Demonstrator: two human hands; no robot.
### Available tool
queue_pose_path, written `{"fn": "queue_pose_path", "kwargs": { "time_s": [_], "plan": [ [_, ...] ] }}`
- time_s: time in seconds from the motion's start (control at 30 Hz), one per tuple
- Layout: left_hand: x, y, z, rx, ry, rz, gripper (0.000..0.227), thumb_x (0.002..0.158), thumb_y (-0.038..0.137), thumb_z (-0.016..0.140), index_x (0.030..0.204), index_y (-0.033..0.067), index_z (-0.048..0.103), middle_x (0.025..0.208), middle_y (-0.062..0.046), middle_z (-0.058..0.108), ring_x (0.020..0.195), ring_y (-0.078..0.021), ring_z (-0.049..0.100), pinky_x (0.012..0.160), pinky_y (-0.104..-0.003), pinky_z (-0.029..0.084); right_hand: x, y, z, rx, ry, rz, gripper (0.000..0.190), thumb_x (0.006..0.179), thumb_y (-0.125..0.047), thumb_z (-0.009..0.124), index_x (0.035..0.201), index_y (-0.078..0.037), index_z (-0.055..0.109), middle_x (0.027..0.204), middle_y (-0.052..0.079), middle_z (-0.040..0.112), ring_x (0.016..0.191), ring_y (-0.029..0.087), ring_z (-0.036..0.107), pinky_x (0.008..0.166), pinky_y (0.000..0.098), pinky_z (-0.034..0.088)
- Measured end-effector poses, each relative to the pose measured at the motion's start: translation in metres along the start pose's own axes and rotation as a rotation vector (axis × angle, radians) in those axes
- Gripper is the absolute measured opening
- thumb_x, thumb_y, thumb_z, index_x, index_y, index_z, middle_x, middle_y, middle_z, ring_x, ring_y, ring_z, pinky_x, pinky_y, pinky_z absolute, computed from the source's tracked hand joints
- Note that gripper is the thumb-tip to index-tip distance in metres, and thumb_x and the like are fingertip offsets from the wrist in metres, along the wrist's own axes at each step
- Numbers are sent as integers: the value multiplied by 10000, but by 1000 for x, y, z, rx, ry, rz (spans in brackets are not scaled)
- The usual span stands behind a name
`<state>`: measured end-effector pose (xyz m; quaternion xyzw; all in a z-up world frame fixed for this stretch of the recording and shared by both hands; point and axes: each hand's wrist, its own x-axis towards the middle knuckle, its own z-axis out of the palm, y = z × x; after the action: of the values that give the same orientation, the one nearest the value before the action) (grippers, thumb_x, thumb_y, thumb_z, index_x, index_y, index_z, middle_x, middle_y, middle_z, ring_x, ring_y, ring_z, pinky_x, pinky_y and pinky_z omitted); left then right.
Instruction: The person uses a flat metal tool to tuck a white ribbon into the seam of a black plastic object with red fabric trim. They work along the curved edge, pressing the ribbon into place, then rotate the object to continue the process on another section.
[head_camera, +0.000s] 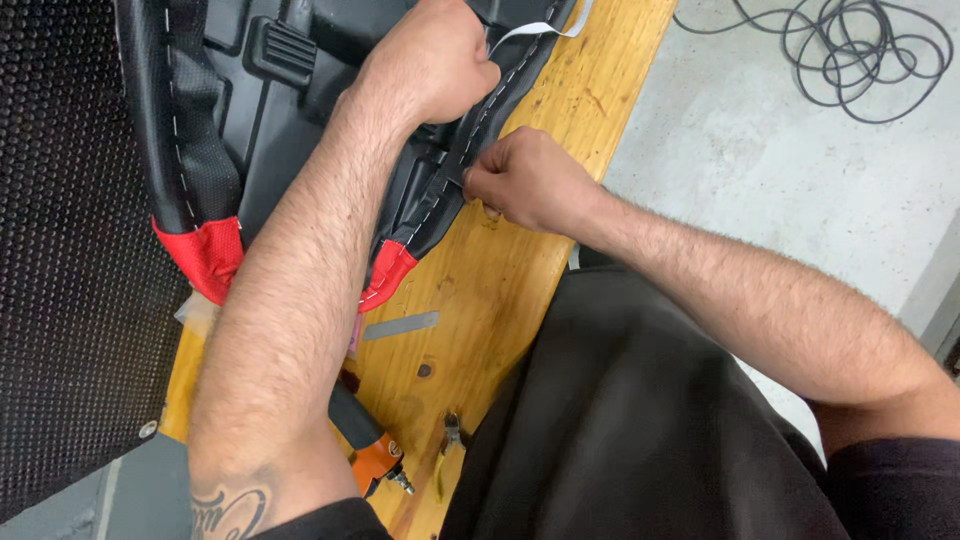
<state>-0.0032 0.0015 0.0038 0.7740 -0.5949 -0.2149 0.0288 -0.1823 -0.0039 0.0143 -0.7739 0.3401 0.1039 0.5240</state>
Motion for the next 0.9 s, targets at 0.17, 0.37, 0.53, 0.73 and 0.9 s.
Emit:
{"fn": "queue_pose_path", "kwargs": {
  "time_s": [0.17,0.37,0.53,0.73,0.9],
  "plan": [
    [5,-4,6,14,12,12,353,845,201,586,557,94,412,521,-132,287,543,-339,287,521,-501,292,-2,-4,-1,-17,-19,16,253,851,-282,603,667,-167,734,580,-55,671,480,89,480,488,299,417],
    [6,-3,6,29,19,12,363,875,228,588,568,101,440,519,-154,332,531,-365,335,524,-508,309,1,1,4,-67,-9,-27,288,848,-314,603,619,-166,698,559,-55,662,462,98,462,500,314,411],
    [5,0,3,25,-25,-39,409,911,247,585,567,113,407,520,-135,310,532,-352,330,529,-504,300,-3,-5,3,-46,-31,18,245,862,-305,609,713,-176,756,605,-44,690,500,101,506,502,308,428],
    [6,0,3,26,-23,-58,411,922,263,602,576,115,437,520,-144,327,529,-367,359,531,-510,317,-1,-1,8,-49,-31,-16,264,852,-304,613,649,-162,704,573,-40,659,485,78,444,481,309,386],
    [5,0,2,39,-30,-54,438,942,285,592,579,113,415,523,-156,368,543,-388,393,551,-524,341,-3,-3,6,-29,-51,-36,251,875,-289,611,706,-166,749,596,-43,674,493,84,485,506,291,425]
  ]
}}
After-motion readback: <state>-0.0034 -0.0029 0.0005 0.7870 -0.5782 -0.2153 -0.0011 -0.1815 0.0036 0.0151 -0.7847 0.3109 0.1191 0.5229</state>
